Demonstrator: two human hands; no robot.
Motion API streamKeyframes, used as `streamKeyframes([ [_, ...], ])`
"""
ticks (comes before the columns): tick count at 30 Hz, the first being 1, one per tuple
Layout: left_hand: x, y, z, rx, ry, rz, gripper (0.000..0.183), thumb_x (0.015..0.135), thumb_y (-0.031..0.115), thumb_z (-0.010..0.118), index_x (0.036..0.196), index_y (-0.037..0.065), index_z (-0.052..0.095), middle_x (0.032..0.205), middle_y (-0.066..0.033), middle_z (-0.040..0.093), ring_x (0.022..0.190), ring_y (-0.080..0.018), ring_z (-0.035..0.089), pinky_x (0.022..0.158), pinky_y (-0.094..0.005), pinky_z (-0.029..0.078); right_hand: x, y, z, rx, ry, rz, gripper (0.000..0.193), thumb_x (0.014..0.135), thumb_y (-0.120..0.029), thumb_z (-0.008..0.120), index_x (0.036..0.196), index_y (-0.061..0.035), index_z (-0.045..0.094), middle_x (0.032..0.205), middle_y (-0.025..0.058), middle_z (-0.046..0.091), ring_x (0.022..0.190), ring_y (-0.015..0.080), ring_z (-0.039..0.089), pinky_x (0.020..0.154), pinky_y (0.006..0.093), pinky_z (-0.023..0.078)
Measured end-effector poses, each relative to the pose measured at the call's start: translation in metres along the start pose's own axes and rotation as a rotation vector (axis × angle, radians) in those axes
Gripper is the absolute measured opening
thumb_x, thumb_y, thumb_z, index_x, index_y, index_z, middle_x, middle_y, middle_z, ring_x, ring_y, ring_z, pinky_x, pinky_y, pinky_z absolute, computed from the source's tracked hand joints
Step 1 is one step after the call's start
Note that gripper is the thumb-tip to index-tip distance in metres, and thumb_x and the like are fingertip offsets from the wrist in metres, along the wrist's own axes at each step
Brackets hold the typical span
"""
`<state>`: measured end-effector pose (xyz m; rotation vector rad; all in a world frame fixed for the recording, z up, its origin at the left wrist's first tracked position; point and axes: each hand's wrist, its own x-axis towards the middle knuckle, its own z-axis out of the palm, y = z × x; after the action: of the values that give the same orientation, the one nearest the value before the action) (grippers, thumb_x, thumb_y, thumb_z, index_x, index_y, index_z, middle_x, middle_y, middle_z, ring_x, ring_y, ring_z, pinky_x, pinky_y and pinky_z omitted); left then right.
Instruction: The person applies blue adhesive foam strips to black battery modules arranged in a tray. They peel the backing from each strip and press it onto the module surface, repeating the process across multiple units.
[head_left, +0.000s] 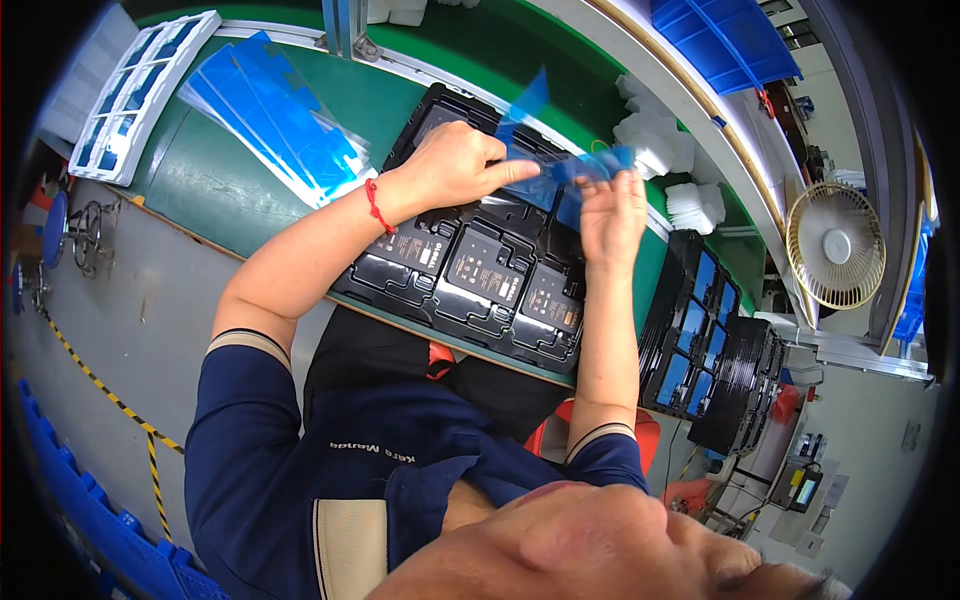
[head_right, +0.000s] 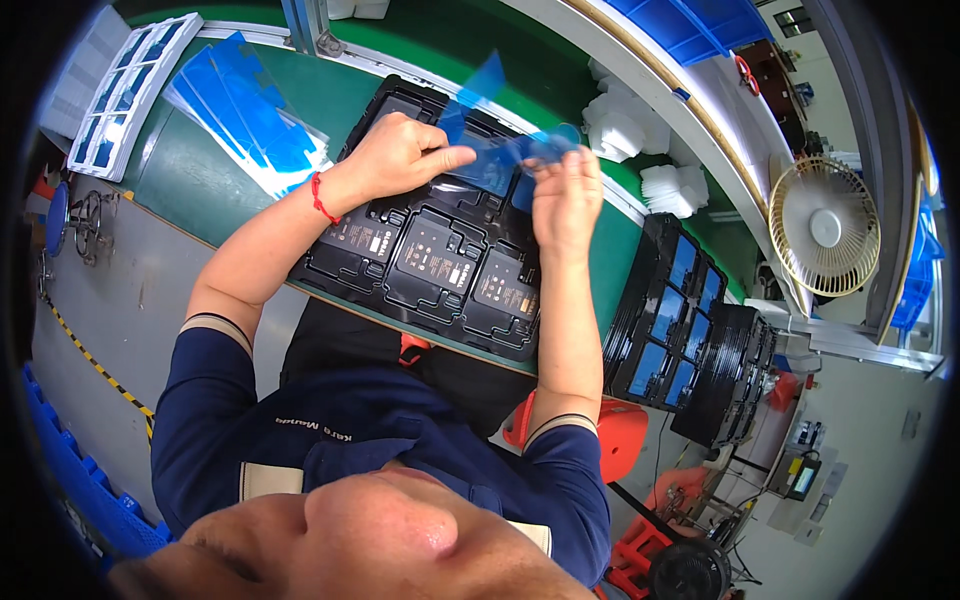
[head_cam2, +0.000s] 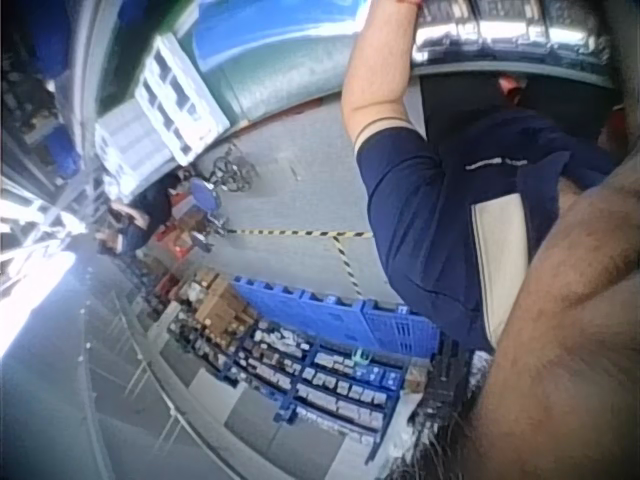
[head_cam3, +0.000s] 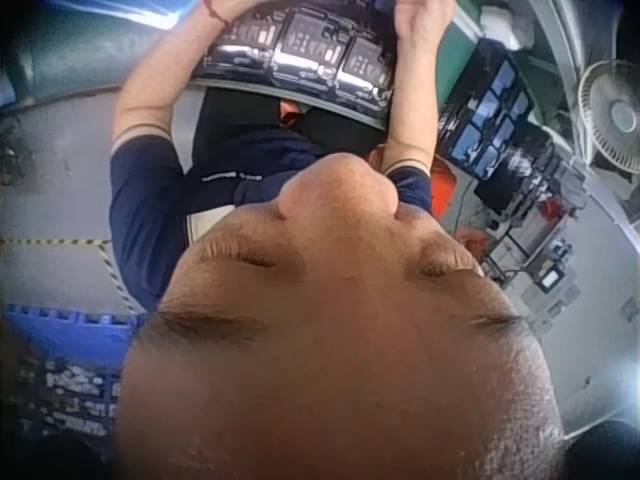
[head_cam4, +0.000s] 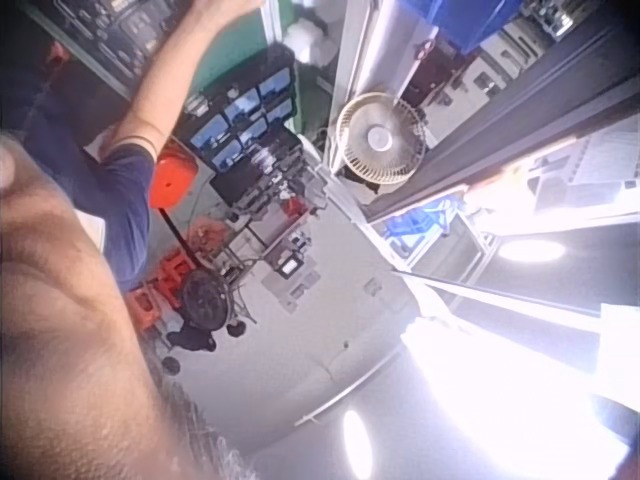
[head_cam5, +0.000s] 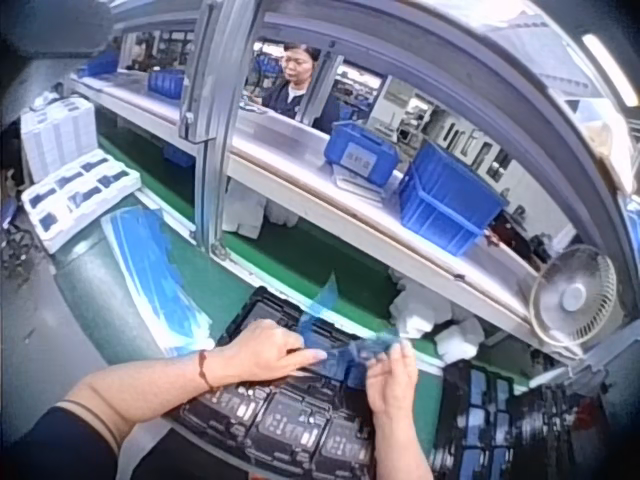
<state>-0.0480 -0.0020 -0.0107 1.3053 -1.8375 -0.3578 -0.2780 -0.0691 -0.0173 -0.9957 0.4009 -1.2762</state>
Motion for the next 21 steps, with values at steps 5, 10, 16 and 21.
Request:
streamKeyframes([
  [5,0.003,-0.004,0.003,0.02,0.092,-0.01,0.057,0.092,0.042,0.053,0.051,0.003,0.058,0.051,-0.0187,0.053,0.051,-0.0376,0.055,0.05,-0.0431,0.043,0.008,-0.01,-0.014,0.115,0.256,-0.028,0.029,0.093,-0.009,0.055,0.12,-0.0069,0.045,0.11,0.0116,0.058,0.1,0.0279,0.059,0.09,0.0446,0.05],
  [10,0.002,-0.003,0.007,-0.135,0.172,0.104,0.042,0.087,0.038,0.062,0.072,-0.001,0.069,0.071,-0.018,0.066,0.067,-0.0338,0.064,0.061,-0.0386,0.051,-0.009,-0.003,0.028,-0.38,0.009,-0.046,0.065,0.08,0.009,0.063,0.135,-0.0069,0.032,0.101,0.0096,0.06,0.09,0.0173,0.061,0.081,0.0308,0.052],
  [16,0.001,-0.007,0.005,-0.154,-0.03,0.112,0.025,0.083,0.024,0.069,0.078,-0.001,0.068,0.069,-0.0147,0.064,0.064,-0.0277,0.063,0.059,-0.0354,0.048,-0.019,0.007,0.038,-0.668,-0.189,-0.117,0.075,0.076,0.008,0.069,0.14,-0.0008,0.03,0.102,0.0106,0.062,0.086,0.0123,0.06,0.068,0.0231,0.052],
  [21,0.002,-0.006,0.004,-0.247,0.025,0.015,0.031,0.082,0.027,0.067,0.068,0.0,0.065,0.062,-0.0162,0.06,0.055,-0.0288,0.06,0.052,-0.0356,0.045,-0.013,0.0,0.02,-0.641,0.059,0.214,0.026,0.082,-0.006,0.072,0.102,0.0012,0.056,0.074,0.0073,0.064,0.059,0.0115,0.062,0.05,0.0202,0.047],
])
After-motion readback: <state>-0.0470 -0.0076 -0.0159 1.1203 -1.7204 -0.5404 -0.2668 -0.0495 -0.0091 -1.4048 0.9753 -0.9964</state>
